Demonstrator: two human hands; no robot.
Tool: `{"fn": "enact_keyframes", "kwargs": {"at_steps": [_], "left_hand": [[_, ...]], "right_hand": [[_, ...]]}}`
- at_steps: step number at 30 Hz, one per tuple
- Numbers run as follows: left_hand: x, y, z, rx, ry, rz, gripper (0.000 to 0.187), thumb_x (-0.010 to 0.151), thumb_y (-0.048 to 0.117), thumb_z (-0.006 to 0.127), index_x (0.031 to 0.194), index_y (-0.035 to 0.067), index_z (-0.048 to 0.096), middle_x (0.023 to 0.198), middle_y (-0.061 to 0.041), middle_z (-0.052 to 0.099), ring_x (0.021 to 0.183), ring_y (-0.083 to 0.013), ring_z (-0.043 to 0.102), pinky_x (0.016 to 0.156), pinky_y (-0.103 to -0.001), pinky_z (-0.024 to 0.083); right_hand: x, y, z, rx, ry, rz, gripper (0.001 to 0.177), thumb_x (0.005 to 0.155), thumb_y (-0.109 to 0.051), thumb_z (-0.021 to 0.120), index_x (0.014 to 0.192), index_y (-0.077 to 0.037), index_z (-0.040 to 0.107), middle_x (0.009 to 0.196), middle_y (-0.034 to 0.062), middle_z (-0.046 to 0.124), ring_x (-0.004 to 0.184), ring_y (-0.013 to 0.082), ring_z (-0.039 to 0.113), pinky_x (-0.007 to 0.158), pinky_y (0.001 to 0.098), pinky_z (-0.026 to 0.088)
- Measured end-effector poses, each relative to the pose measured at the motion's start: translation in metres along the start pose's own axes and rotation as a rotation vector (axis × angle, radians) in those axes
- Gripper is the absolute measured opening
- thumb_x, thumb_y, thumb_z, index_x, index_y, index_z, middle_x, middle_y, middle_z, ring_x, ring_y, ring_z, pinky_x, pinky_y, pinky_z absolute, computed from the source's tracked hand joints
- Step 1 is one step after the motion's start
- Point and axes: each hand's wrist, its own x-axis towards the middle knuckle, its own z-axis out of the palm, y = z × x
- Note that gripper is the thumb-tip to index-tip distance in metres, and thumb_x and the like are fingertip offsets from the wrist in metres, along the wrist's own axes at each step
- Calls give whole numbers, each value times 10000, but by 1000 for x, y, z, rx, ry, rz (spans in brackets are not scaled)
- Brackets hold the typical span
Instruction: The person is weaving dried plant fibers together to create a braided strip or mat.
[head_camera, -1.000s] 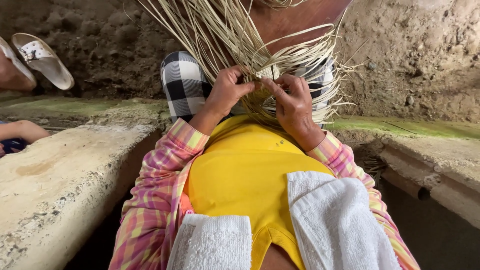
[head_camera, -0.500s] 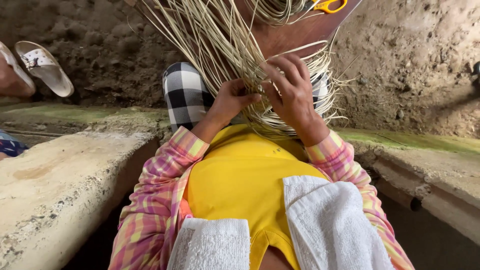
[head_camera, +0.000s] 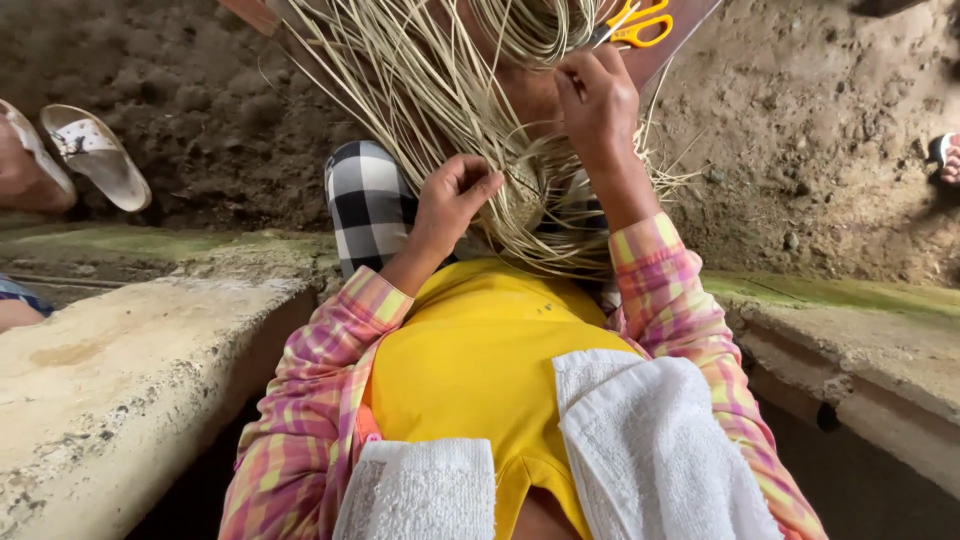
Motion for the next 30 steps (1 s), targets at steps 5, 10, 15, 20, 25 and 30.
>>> {"fn": "enact_keyframes", "kwargs": {"at_steps": [5, 10, 15, 20, 25, 30], "left_hand": [[7, 26, 2, 355, 172, 462, 133, 1007, 86, 677, 1060, 7, 584, 1022, -70, 587, 888, -164, 575, 851, -292, 525], [54, 51, 3, 809, 132, 866, 269, 1016, 73, 663, 1268, 24, 583, 1257, -113, 579, 1206, -298, 558, 1107, -443, 487], [152, 29, 4, 1116, 112, 708, 670, 882, -152, 663, 1488, 90, 514, 1575, -177, 409, 1481, -387, 396, 1294, -529, 396], [183, 14, 1, 1255, 1, 441, 878, 790, -258, 521, 1575, 131, 470, 1653, -229, 320, 1517, -460, 319, 1286, -608, 266], [172, -14, -13, 1016, 326, 781, 797, 1044, -131, 555, 1651, 346, 354, 1725, -77, 326, 1563, -281, 426, 1315, -534, 399], [34, 80, 39, 344, 126, 1046, 569, 879, -136, 514, 1390, 113, 520, 1349, -29, 558, 1263, -222, 536, 1162, -378, 491]], "right_hand": [[27, 15, 27, -82, 3, -119, 145, 886, 10, 818, 1026, 9, 779, 917, 64, 583, 684, 131, 553, 574, 240, 532], [32, 23, 35, -112, -42, -68, 65, 922, 3, 701, 862, -5, 726, 893, 81, 589, 635, 146, 530, 483, 260, 485], [38, -11, -6, 41, -37, -60, 26, 906, 81, 733, 903, 66, 712, 971, 132, 614, 717, 204, 592, 614, 296, 532], [19, -64, -94, 236, -205, -20, 151, 886, 128, 689, 886, 41, 565, 859, 100, 541, 712, 220, 474, 654, 335, 418], [-22, -82, -193, 968, -552, -493, 63, 871, -108, 573, 907, -97, 623, 767, -5, 656, 571, 89, 607, 464, 216, 542], [-55, -100, -215, 627, -458, -256, 56, 842, -68, 689, 881, -73, 649, 680, -16, 711, 457, 58, 573, 410, 201, 478]]}}
